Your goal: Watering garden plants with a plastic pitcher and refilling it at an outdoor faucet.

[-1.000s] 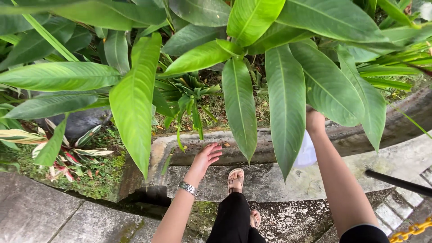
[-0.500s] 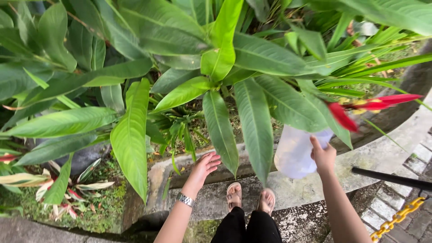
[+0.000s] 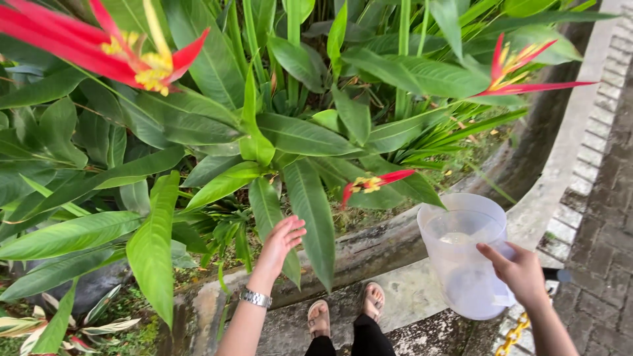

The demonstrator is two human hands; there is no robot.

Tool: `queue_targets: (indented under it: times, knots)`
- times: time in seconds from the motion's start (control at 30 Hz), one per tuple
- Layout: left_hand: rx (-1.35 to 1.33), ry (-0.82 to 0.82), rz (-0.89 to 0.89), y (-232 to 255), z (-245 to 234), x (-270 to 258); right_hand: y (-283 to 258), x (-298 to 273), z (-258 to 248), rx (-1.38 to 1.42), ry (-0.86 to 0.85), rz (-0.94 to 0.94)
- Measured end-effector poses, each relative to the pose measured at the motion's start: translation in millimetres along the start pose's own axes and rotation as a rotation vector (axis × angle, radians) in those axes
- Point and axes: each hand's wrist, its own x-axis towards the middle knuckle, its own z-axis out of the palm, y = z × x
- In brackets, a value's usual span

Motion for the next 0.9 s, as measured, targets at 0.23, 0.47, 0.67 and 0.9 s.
queue_targets:
  times: [0.23,0.47,0.67,0.9]
  knots:
    - [-0.02,0.003,0.12,38,26,16,-109,5,-129,-0.162,-0.003,-0.049]
    - [-0.006,0.012,0.159,56,23,22,-240,45,-164,-0.471,-0.125,-0.253]
    - [0.019,0.027,0.172,69,10,33,-322,111,-149,-0.163,-0.268,-0.404]
    - [0.025,0.062,0.165,78,-4,34,-454,71,-98,-0.284,-0.26,-0.529]
